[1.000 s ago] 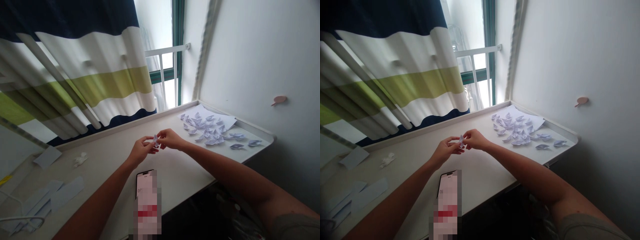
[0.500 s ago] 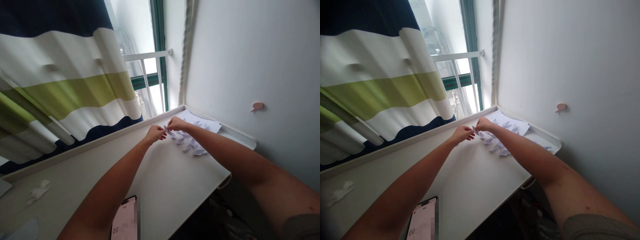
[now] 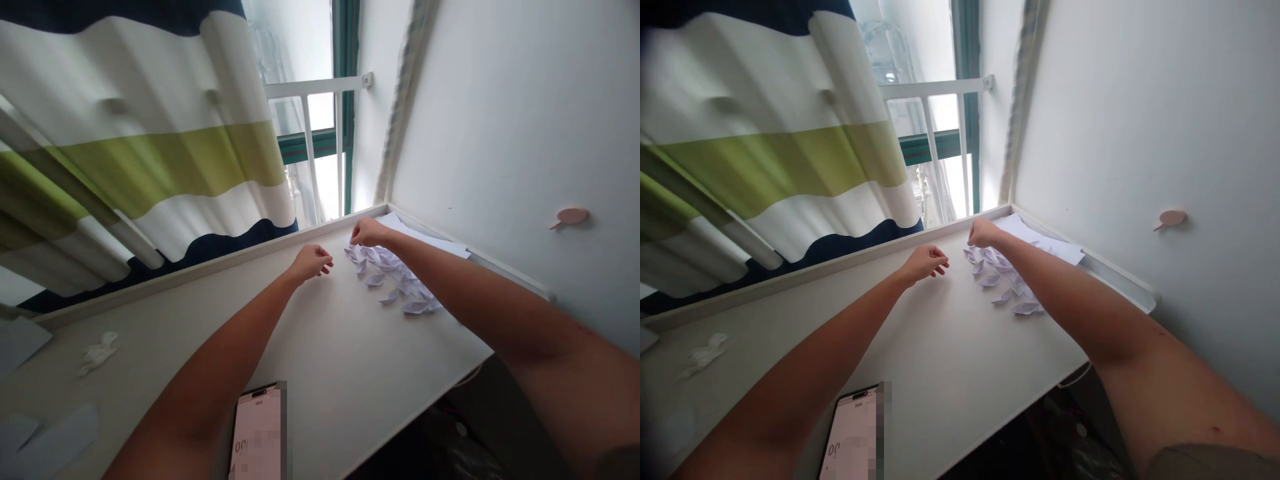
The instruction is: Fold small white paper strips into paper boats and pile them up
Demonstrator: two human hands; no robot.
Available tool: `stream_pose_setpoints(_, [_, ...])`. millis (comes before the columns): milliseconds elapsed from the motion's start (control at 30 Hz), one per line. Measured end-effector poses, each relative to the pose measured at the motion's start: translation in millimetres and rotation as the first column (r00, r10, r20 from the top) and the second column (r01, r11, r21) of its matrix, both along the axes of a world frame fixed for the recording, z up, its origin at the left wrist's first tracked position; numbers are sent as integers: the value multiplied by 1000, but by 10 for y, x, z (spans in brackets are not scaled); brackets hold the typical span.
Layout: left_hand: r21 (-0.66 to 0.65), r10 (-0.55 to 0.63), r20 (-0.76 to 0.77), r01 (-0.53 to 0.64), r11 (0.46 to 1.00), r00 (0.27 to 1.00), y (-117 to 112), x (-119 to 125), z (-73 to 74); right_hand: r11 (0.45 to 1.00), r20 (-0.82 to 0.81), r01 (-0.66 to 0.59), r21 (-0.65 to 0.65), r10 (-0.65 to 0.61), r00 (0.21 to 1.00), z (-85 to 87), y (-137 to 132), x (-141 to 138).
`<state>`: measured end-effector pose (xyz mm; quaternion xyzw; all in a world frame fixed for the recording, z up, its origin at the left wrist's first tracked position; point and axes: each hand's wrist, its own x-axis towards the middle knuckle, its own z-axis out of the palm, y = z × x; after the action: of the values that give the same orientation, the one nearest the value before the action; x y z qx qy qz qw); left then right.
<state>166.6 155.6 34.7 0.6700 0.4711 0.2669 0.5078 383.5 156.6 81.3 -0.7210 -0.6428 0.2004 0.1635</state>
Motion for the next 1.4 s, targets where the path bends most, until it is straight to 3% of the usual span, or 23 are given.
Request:
stream_pose_setpoints(133, [40, 138, 77, -142, 989, 987, -411, -805, 35, 990, 44, -124, 60, 121, 992, 129, -172, -568])
stream_pose_setpoints(200, [114, 213, 152, -232, 966, 965, -668, -1303, 19, 967, 29, -249, 53, 248, 968, 149, -218, -1093])
stream_pose_setpoints(267, [241, 326, 172, -360, 901, 930, -946, -1866, -12, 894, -54, -444, 49, 447, 893, 117, -282, -1777])
stream_pose_setpoints(300, [295, 397, 180, -434, 851, 900, -1103, -2166, -32, 819, -77, -571, 53, 574, 815, 80, -344, -2162])
stream_pose_setpoints(400, [340, 586, 175, -607, 718, 791, -1671, -3065, -110, 488, -71, -865, 116, 873, 483, -94, -687, -3348])
stream_pose_setpoints(500, [394, 746, 106, -717, 576, 657, -2284, -3831, -220, 172, 105, -980, 104, 978, 182, -300, -1104, -4351])
stream_pose_setpoints(533, [419, 789, 86, -740, 526, 609, -2463, -4034, -262, 121, 167, -990, 77, 977, 132, -357, -1212, -4610])
stream_pose_setpoints(600, [450, 829, 41, -751, 483, 557, -2750, -4345, -344, 146, 256, -989, 13, 956, 145, -443, -1351, -4992])
stream_pose_setpoints(700, [434, 841, -21, -753, 495, 541, -2981, -4584, -444, 208, 300, -976, -65, 937, 180, -501, -1394, -5243])
stream_pose_setpoints(833, [438, 847, 8, -763, 476, 532, -3006, -4620, -485, 251, 342, -965, -74, 915, 212, -470, -1380, -5208])
stream_pose_setpoints(967, [427, 826, 84, -769, 475, 557, -2853, -4467, -439, 306, 361, -952, -16, 890, 280, -337, -1417, -5029])
stream_pose_setpoints(1067, [311, 817, 197, -825, 472, 542, -2632, -4206, -395, 420, 299, -899, 127, 848, 438, -249, -1391, -4754])
stream_pose_setpoints(1100, [257, 801, 235, -830, 495, 550, -2537, -4086, -381, 501, 157, -837, 221, 828, 538, -242, -1368, -4620])
stream_pose_setpoints(1133, [203, 759, 275, -807, 554, 590, -2434, -3947, -367, 593, -48, -757, 276, 795, 605, -251, -1342, -4464])
stream_pose_setpoints(1167, [144, 699, 316, -760, 633, 642, -2324, -3793, -353, 675, -286, -684, 276, 737, 612, -274, -1316, -4290])
stream_pose_setpoints(1200, [94, 632, 350, -697, 711, 692, -2209, -3624, -340, 741, -502, -622, 253, 650, 570, -309, -1291, -4100])
stream_pose_setpoints(1267, [49, 510, 407, -576, 816, 757, -1973, -3254, -316, 814, -767, -545, 200, 476, 430, -400, -1253, -3696])
stream_pose_setpoints(1333, [55, 447, 440, -521, 852, 778, -1742, -2872, -301, 864, -852, -471, 176, 374, 367, -490, -1223, -3291])
stream_pose_setpoints(1400, [61, 419, 453, -496, 866, 787, -1535, -2520, -296, 904, -859, -389, 178, 336, 387, -554, -1187, -2912])
